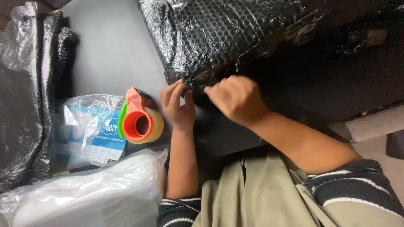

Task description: Wrapping a green object in black bubble wrap and securing it with clear tape from a dispenser.

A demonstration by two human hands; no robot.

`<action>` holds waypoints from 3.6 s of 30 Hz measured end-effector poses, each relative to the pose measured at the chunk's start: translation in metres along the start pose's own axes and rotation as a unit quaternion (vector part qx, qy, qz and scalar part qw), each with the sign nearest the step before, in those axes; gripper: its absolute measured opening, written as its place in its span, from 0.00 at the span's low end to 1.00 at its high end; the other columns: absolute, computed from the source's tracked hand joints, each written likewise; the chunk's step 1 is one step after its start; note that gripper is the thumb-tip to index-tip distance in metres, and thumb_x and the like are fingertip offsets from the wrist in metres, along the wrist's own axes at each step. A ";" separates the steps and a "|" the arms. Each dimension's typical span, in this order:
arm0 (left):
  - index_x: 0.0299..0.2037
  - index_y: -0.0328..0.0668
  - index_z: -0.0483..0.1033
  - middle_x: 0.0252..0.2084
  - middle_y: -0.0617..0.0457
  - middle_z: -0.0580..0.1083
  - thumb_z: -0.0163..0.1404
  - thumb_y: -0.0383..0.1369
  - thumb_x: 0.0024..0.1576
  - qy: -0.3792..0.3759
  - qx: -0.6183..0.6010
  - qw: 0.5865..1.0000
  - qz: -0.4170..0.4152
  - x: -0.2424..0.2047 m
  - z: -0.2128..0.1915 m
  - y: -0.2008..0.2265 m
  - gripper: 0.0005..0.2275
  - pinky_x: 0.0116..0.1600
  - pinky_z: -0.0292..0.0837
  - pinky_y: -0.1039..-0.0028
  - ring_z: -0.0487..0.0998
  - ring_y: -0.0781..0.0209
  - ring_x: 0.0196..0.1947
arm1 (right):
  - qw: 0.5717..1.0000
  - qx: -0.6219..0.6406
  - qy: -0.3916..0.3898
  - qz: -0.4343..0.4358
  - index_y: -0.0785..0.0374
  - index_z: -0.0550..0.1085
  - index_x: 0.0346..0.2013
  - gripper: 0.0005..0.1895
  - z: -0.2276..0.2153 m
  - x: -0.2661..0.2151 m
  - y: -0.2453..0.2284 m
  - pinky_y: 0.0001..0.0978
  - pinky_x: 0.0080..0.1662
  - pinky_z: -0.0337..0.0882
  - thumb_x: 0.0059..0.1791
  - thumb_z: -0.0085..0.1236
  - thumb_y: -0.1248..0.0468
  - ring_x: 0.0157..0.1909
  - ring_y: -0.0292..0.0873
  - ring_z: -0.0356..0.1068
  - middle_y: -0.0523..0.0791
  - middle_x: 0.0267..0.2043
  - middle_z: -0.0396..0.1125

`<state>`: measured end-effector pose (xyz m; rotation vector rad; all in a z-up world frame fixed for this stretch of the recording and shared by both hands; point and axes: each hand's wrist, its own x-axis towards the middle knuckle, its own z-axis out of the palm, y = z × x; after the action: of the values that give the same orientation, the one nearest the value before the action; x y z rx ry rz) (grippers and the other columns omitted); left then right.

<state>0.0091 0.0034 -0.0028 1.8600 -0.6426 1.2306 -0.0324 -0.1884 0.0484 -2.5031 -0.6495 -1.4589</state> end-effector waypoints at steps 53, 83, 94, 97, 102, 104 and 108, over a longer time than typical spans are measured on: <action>0.66 0.45 0.73 0.76 0.41 0.55 0.54 0.26 0.64 -0.006 0.199 0.975 -0.098 0.008 -0.017 0.003 0.19 0.77 0.64 0.52 0.58 0.39 0.78 | 0.902 0.007 -0.113 0.417 0.62 0.77 0.50 0.15 -0.076 -0.156 0.330 0.42 0.36 0.63 0.68 0.71 0.55 0.36 0.44 0.65 0.45 0.37 0.69; 0.34 0.44 0.76 0.43 0.50 0.73 0.53 0.36 0.56 -0.292 -0.101 0.906 0.290 -0.044 0.172 0.097 0.06 0.56 0.74 0.60 0.78 0.49 0.48 | 0.884 0.294 -0.158 0.328 0.73 0.75 0.52 0.23 -0.122 -0.121 0.147 0.50 0.43 0.76 0.43 0.43 0.80 0.42 0.57 0.77 0.59 0.42 0.72; 0.47 0.52 0.76 0.41 0.55 0.71 0.54 0.42 0.50 -0.290 -0.003 0.919 0.267 -0.009 0.146 0.128 0.15 0.47 0.69 0.66 0.73 0.56 0.42 | 0.906 0.235 -0.178 0.305 0.72 0.69 0.59 0.29 -0.117 -0.121 0.146 0.50 0.49 0.75 0.42 0.43 0.78 0.50 0.60 0.74 0.60 0.49 0.72; 0.46 0.52 0.75 0.37 0.56 0.70 0.50 0.42 0.58 -0.263 0.022 0.926 0.270 -0.013 0.150 0.130 0.10 0.45 0.68 0.68 0.72 0.57 0.39 | 0.923 0.204 -0.181 0.273 0.71 0.71 0.59 0.30 -0.120 -0.117 0.144 0.48 0.47 0.76 0.41 0.44 0.76 0.46 0.60 0.74 0.59 0.45 0.72; 0.38 0.49 0.76 0.31 0.55 0.69 0.49 0.35 0.64 -0.217 -0.010 0.938 0.268 -0.010 0.153 0.137 0.05 0.43 0.68 0.69 0.72 0.56 0.32 | 0.941 0.173 -0.176 0.233 0.70 0.72 0.58 0.30 -0.121 -0.117 0.145 0.48 0.48 0.75 0.40 0.45 0.76 0.45 0.59 0.74 0.57 0.43 0.72; 0.36 0.47 0.76 0.27 0.55 0.66 0.48 0.33 0.65 -0.192 -0.029 0.944 0.268 -0.016 0.154 0.134 0.06 0.38 0.71 0.69 0.70 0.57 0.26 | 0.947 0.175 -0.158 0.219 0.71 0.73 0.58 0.29 -0.121 -0.114 0.145 0.47 0.46 0.75 0.41 0.44 0.77 0.44 0.60 0.73 0.57 0.42 0.72; 0.36 0.47 0.77 0.27 0.55 0.67 0.49 0.33 0.65 -0.190 -0.064 0.946 0.255 -0.018 0.150 0.136 0.06 0.36 0.73 0.72 0.71 0.58 0.24 | 0.936 0.185 -0.172 0.244 0.69 0.73 0.59 0.29 -0.122 -0.115 0.141 0.49 0.50 0.74 0.42 0.47 0.76 0.48 0.60 0.73 0.57 0.45 0.72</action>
<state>-0.0249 -0.1973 -0.0045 1.8968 -1.4533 1.1029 -0.1140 -0.3897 0.0207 -2.3896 -0.2752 -0.6638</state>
